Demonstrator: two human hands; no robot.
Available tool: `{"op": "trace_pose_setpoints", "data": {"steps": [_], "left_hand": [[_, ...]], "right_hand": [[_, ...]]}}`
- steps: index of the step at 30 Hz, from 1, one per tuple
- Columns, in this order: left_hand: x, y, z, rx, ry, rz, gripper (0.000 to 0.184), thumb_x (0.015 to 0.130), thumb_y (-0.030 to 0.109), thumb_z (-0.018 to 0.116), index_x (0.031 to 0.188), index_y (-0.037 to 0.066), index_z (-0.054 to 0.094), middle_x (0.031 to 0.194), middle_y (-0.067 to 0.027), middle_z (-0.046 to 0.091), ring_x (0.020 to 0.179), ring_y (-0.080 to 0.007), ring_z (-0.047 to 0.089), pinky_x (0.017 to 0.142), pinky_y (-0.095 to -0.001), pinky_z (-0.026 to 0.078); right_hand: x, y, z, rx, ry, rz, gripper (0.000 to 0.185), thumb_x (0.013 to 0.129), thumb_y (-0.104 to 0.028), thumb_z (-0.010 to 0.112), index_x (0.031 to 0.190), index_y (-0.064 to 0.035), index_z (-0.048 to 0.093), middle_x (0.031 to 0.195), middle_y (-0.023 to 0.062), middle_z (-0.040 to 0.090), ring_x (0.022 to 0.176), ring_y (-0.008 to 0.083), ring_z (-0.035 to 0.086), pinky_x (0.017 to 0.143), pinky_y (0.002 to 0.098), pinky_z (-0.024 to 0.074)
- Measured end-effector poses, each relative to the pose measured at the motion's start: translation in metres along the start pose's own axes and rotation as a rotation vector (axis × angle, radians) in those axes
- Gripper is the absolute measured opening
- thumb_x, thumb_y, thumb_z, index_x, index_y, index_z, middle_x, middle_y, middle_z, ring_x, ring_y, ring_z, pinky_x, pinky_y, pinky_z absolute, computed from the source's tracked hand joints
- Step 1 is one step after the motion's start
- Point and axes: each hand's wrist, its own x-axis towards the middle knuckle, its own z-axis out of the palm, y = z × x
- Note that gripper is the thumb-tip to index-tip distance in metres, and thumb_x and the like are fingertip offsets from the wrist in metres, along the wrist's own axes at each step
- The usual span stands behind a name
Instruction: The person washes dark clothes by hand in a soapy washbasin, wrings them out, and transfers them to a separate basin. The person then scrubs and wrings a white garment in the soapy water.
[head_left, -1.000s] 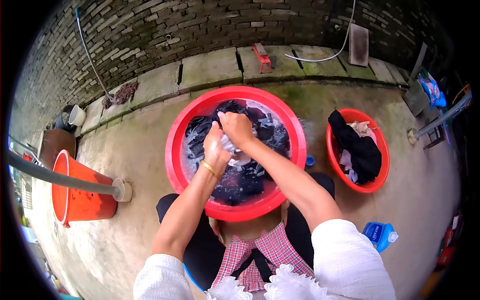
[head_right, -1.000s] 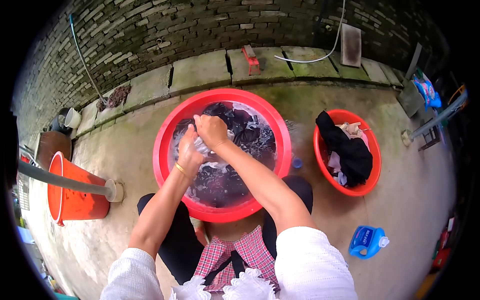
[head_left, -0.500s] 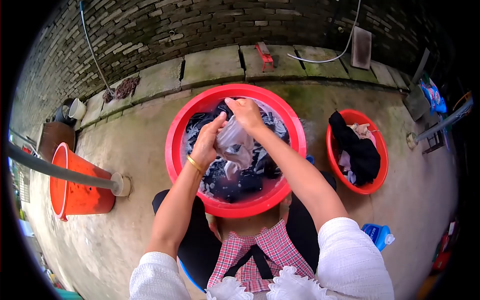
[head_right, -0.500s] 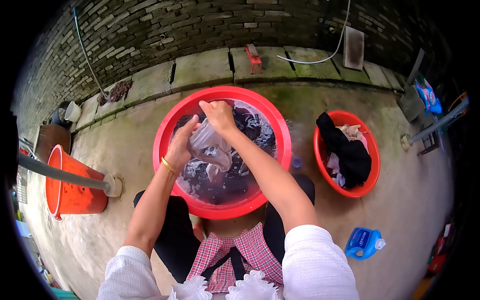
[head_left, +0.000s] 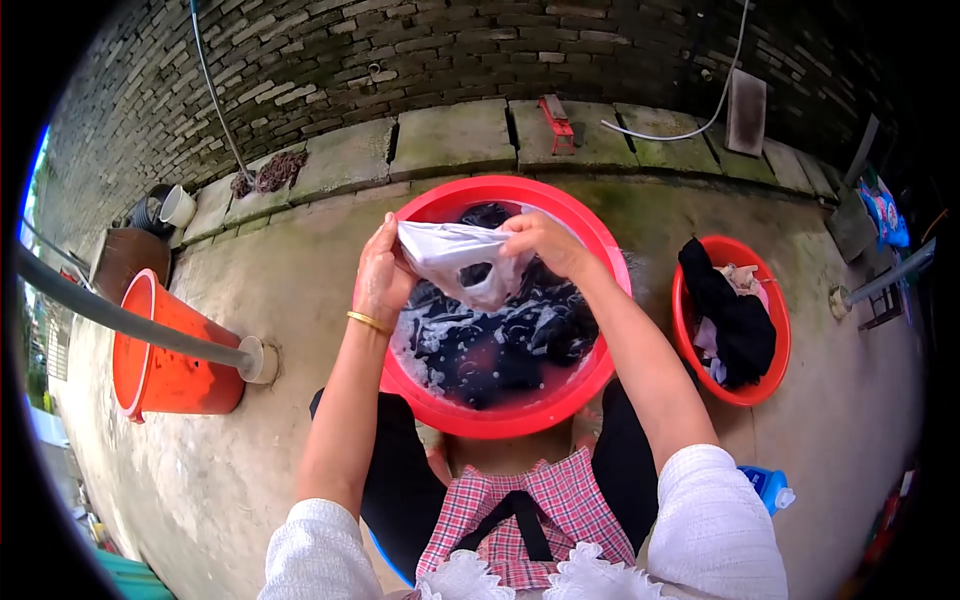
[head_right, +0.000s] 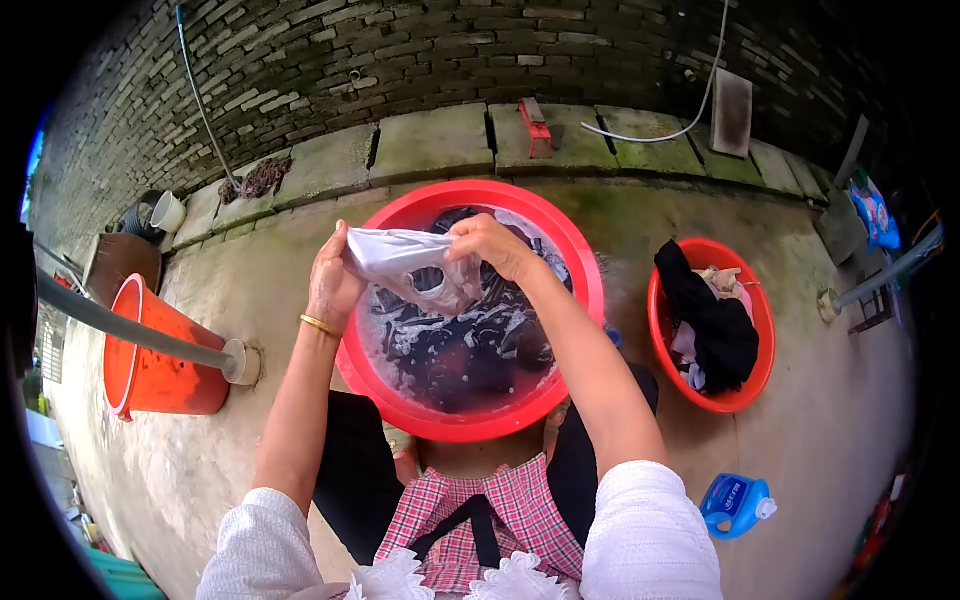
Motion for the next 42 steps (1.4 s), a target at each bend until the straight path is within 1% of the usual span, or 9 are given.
{"op": "trace_pose_setpoints", "data": {"steps": [4, 9, 10, 13, 20, 24, 28, 32, 42], "left_hand": [[0.033, -0.032, -0.033, 0.058, 0.028, -0.019, 0.024, 0.097, 0.024, 0.043, 0.102, 0.004, 0.055, 0.103, -0.0094, 0.061, 0.093, -0.0210, 0.059, 0.084, -0.0375, 0.049], [-0.015, -0.065, -0.007, 0.184, -0.043, -0.058, 0.026, 0.094, 0.040, 0.047, 0.085, 0.016, 0.053, 0.075, 0.0024, 0.053, 0.072, -0.0131, 0.054, 0.064, -0.0260, 0.045], [0.023, -0.080, -0.050, -0.300, -0.707, -0.190, 0.025, 0.096, 0.037, 0.041, 0.097, 0.015, 0.054, 0.079, 0.0005, 0.053, 0.077, -0.0146, 0.053, 0.068, -0.0292, 0.045], [0.002, -0.090, 0.001, -0.155, 0.102, -0.224, 0.022, 0.095, 0.031, 0.045, 0.092, 0.013, 0.058, 0.084, -0.0017, 0.061, 0.079, -0.0183, 0.060, 0.072, -0.0336, 0.050], [0.043, -0.129, -0.077, -0.274, -0.572, 0.131, 0.021, 0.096, 0.029, 0.041, 0.087, 0.014, 0.054, 0.076, -0.0015, 0.054, 0.074, -0.0179, 0.055, 0.067, -0.0351, 0.048], [-0.003, -0.086, 0.008, -0.004, 0.160, -0.184, 0.028, 0.093, 0.038, 0.048, 0.086, 0.013, 0.057, 0.082, -0.0024, 0.062, 0.077, -0.0193, 0.061, 0.074, -0.0372, 0.051], [-0.018, -0.047, 0.034, 0.114, -0.242, -0.511, 0.046, 0.093, 0.040, 0.045, 0.118, 0.002, 0.051, 0.108, -0.0129, 0.062, 0.098, -0.0230, 0.061, 0.087, -0.0367, 0.048], [-0.019, -0.049, 0.018, 1.072, -0.108, -0.244, 0.019, 0.078, 0.020, 0.070, 0.083, 0.004, 0.060, 0.072, 0.0021, 0.057, 0.062, -0.0061, 0.050, 0.059, -0.0226, 0.038], [0.006, -0.055, 0.003, 0.046, -0.030, -0.013, 0.014, 0.077, -0.012, 0.047, 0.083, -0.001, 0.050, 0.084, -0.0132, 0.059, 0.075, -0.0224, 0.059, 0.073, -0.0293, 0.047]], "right_hand": [[-0.008, -0.040, 0.053, 0.808, 0.168, -0.161, 0.013, 0.075, -0.014, 0.062, 0.077, -0.0016, 0.063, 0.079, 0.0058, 0.064, 0.072, 0.0141, 0.060, 0.063, 0.0281, 0.0460], [0.007, -0.019, 0.130, -0.348, 0.301, -0.457, 0.016, 0.083, -0.016, 0.058, 0.070, -0.0064, 0.059, 0.070, 0.0096, 0.062, 0.066, 0.0222, 0.061, 0.061, 0.0311, 0.0483], [0.005, -0.016, 0.137, -0.691, 0.427, -0.694, 0.025, 0.083, -0.024, 0.060, 0.065, -0.0067, 0.056, 0.062, 0.0124, 0.058, 0.059, 0.0271, 0.060, 0.054, 0.0336, 0.0468], [0.031, 0.004, 0.087, -0.887, 0.737, -0.702, 0.036, 0.086, -0.034, 0.055, 0.062, -0.0083, 0.055, 0.053, 0.0143, 0.053, 0.054, 0.0311, 0.059, 0.047, 0.0404, 0.0466], [0.008, 0.000, 0.126, -0.880, 0.611, -0.835, 0.032, 0.087, -0.030, 0.056, 0.065, -0.0062, 0.052, 0.058, 0.0198, 0.056, 0.054, 0.0360, 0.058, 0.049, 0.0430, 0.0470], [0.025, 0.017, 0.094, -0.986, 0.776, -0.680, 0.035, 0.088, -0.035, 0.052, 0.064, -0.0084, 0.055, 0.056, 0.0179, 0.057, 0.054, 0.0347, 0.060, 0.053, 0.0444, 0.0491], [0.038, 0.022, 0.024, -0.790, 0.892, -0.633, 0.033, 0.090, -0.031, 0.052, 0.073, -0.0032, 0.058, 0.061, 0.0159, 0.059, 0.051, 0.0288, 0.058, 0.050, 0.0407, 0.0480], [0.024, 0.008, 0.005, 0.001, 0.485, -0.185, 0.029, 0.090, -0.026, 0.055, 0.072, -0.0043, 0.059, 0.061, 0.0049, 0.057, 0.050, 0.0139, 0.052, 0.050, 0.0316, 0.0464], [0.037, 0.022, 0.035, 0.692, 0.372, -0.158, 0.017, 0.090, -0.021, 0.057, 0.089, -0.0045, 0.060, 0.080, 0.0037, 0.063, 0.070, 0.0129, 0.060, 0.060, 0.0280, 0.0480]]}}
